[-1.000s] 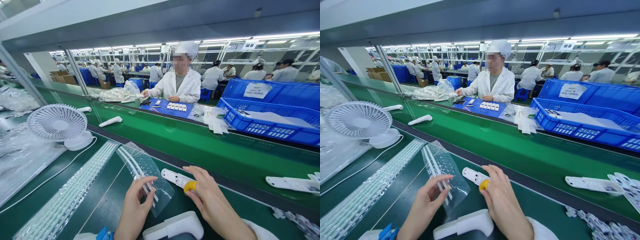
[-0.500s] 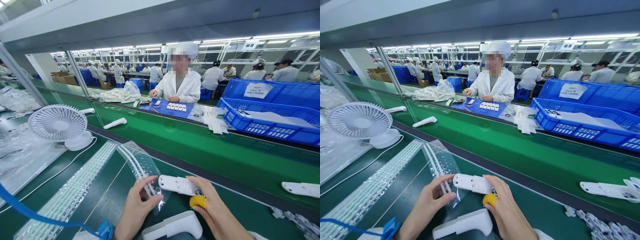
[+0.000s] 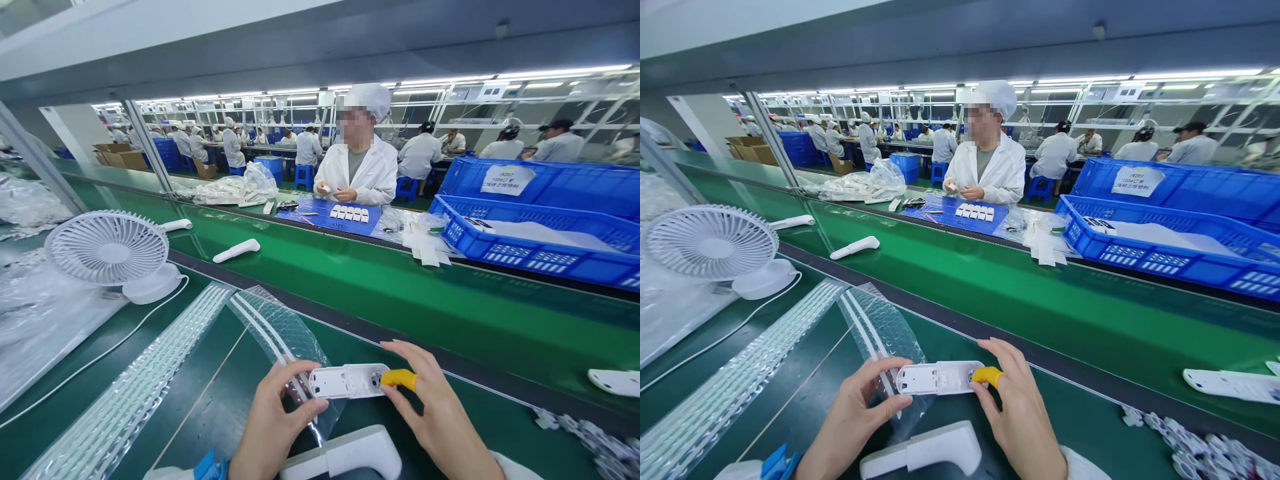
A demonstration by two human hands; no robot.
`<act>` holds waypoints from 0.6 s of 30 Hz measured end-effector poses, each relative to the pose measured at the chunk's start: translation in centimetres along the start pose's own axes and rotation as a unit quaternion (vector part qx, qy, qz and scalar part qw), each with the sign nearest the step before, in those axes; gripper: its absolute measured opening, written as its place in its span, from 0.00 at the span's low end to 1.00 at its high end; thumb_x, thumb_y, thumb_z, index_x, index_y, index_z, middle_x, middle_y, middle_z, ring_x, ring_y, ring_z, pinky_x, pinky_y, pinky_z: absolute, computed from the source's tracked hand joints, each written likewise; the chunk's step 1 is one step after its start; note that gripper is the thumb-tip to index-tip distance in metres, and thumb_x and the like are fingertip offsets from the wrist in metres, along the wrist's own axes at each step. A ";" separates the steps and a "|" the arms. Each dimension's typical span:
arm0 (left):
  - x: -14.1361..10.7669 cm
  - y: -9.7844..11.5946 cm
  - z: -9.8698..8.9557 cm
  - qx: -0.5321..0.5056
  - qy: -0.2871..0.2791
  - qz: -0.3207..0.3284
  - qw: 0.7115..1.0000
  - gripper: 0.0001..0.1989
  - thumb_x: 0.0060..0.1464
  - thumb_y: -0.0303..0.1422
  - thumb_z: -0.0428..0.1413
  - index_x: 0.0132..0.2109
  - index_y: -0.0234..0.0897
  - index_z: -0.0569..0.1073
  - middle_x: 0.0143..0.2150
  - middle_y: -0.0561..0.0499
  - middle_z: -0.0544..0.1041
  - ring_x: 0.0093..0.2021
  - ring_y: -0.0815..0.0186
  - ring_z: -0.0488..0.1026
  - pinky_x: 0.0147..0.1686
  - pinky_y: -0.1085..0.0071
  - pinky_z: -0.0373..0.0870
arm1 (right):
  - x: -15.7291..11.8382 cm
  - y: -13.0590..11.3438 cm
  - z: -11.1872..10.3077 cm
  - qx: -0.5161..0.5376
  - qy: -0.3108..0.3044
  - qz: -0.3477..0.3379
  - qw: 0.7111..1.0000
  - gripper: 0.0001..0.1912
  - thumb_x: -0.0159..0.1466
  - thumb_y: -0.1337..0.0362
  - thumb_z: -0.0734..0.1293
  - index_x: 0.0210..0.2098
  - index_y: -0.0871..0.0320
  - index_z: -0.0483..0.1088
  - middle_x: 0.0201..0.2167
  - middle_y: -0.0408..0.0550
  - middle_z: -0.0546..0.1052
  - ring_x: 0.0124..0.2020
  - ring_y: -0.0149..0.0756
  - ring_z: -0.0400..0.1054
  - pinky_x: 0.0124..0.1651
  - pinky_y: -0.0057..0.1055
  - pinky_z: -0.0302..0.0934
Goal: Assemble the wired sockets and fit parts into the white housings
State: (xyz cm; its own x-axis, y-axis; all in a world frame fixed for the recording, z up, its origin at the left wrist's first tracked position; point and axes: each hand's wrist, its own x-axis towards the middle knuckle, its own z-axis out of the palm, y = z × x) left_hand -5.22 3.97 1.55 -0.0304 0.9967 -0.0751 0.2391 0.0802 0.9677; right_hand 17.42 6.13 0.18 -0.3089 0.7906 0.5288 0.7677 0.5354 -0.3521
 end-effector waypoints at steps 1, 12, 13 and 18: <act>-0.1 0.0 0.0 0.000 -0.002 0.001 1.000 0.12 0.40 0.31 0.59 0.36 0.42 0.77 0.37 0.48 0.75 0.39 0.55 0.70 0.38 0.65 0.64 | 0.1 -0.1 0.0 -0.006 -0.007 -0.001 1.000 0.08 0.62 0.64 0.58 0.30 0.55 0.68 0.47 0.53 0.71 0.50 0.46 0.63 0.44 0.46 0.66; -0.2 -0.3 -0.2 0.014 -0.020 0.016 1.000 0.12 0.42 0.31 0.60 0.39 0.45 0.77 0.40 0.49 0.75 0.42 0.55 0.70 0.42 0.64 0.65 | -0.7 0.7 0.5 -0.127 -0.075 -0.089 0.985 0.22 0.58 0.79 0.50 0.30 0.57 0.73 0.54 0.52 0.66 0.57 0.50 0.52 0.48 0.54 0.58; -0.2 -0.3 -0.3 0.016 -0.023 0.015 0.999 0.12 0.42 0.31 0.60 0.39 0.45 0.77 0.40 0.49 0.75 0.42 0.55 0.70 0.43 0.63 0.65 | -0.6 0.6 0.4 -0.139 -0.076 -0.103 0.982 0.22 0.58 0.79 0.50 0.29 0.57 0.73 0.53 0.53 0.66 0.57 0.52 0.53 0.48 0.55 0.57; -0.1 -0.2 -0.2 0.019 -0.029 0.001 0.999 0.13 0.43 0.33 0.60 0.40 0.45 0.76 0.42 0.48 0.74 0.44 0.53 0.68 0.45 0.59 0.63 | 0.4 0.2 -0.9 -0.167 -0.084 -0.155 0.970 0.20 0.58 0.79 0.52 0.25 0.60 0.72 0.51 0.56 0.68 0.53 0.55 0.59 0.45 0.56 0.59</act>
